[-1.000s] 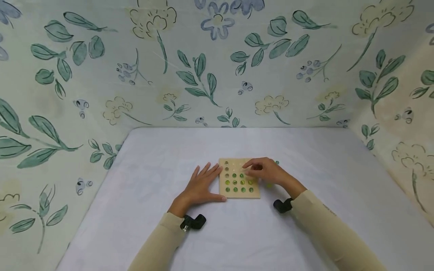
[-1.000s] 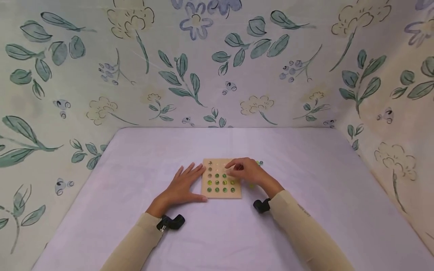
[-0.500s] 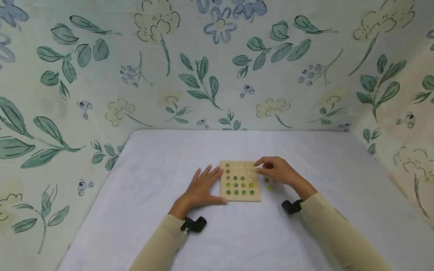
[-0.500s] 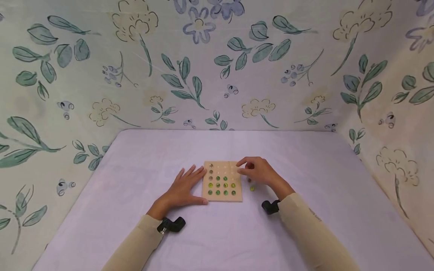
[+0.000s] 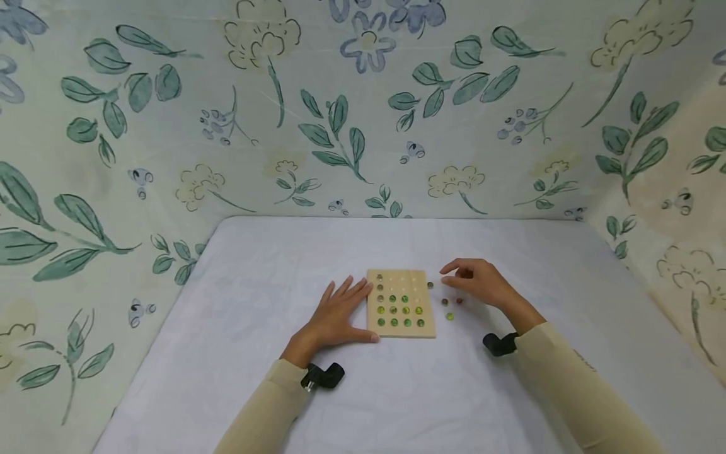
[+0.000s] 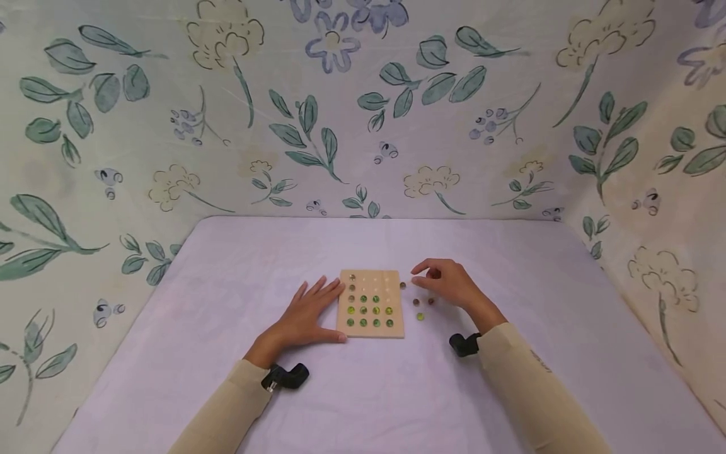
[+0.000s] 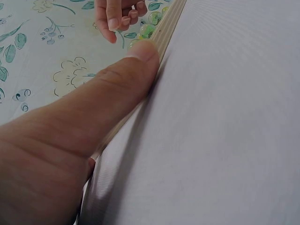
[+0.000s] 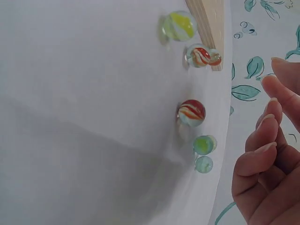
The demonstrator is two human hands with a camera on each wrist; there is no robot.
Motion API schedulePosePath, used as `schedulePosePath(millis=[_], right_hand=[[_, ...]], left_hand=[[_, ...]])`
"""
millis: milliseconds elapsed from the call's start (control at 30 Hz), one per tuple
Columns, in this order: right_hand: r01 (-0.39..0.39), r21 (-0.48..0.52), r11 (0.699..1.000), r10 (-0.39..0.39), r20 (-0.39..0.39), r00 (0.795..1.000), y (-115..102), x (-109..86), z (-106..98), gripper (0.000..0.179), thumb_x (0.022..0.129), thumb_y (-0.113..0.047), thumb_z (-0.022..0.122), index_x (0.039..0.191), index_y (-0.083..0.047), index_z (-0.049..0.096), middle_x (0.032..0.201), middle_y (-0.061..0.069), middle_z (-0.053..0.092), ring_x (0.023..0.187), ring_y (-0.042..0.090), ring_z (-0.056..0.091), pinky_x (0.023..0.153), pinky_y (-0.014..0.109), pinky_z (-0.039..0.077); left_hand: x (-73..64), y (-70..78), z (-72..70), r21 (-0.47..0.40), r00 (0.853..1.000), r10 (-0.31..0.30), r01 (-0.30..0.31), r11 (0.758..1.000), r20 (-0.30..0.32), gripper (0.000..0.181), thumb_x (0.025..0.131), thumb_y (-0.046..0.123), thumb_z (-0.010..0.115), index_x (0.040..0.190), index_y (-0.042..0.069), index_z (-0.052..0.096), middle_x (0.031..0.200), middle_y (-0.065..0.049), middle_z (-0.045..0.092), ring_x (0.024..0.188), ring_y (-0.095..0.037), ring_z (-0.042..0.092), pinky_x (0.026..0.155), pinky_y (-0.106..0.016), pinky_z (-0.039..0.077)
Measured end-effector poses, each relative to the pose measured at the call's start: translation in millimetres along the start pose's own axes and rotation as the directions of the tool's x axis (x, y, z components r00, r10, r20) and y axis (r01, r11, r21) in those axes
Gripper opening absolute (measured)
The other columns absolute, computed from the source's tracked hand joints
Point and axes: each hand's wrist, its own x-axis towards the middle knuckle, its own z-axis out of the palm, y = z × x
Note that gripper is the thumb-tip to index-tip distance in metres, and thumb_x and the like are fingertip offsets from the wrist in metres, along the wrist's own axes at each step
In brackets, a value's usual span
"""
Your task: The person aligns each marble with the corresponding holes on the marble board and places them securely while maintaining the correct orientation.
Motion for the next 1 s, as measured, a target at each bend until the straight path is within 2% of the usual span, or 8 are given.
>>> schedulePosePath(millis=[367,767,1000], right_hand=[[0.001,-0.008,1.0,-0.001,-0.04,0.999,13,-1.1,-2,0.026,0.09,-0.024,0.069,0.112,-0.011,0.07,0.076,0.006,0.055,0.072,0.022,0.048,0.058,0.03,0.041],[-0.029,0.007,1.0,0.029,-0.04,0.999,24,-5.4,-2,0.028,0.089,-0.02,0.07,0.114,-0.009,0.069,0.077,0.005,0.052,0.072,0.021,0.047,0.057,0.028,0.04],[-0.037,0.003,0.999,0.037,-0.032,0.999,32,-6.4,-3,0.027,0.088,-0.016,0.07,0.114,-0.008,0.067,0.078,0.006,0.055,0.07,0.021,0.048,0.058,0.029,0.042]], left_hand=[[0.1,-1.2,0.7,-0.001,1.0,0.005,-0.005,1.0,0.0,0.11,0.07,0.074,0.068,0.155,0.021,0.023,0.16,0.002,0.02,0.148,-0.023,0.006,0.117,-0.05,-0.003],[-0.4,-1.0,2.6,0.016,1.0,0.006,-0.006,1.0,-0.006,0.11,0.069,0.074,0.067,0.155,0.021,0.023,0.16,0.002,0.019,0.148,-0.024,0.006,0.117,-0.052,-0.002],[0.1,-2.6,3.3,0.025,1.0,0.006,-0.006,1.0,0.0,0.11,0.07,0.075,0.066,0.155,0.021,0.022,0.16,0.002,0.019,0.148,-0.023,0.006,0.117,-0.052,-0.002]])
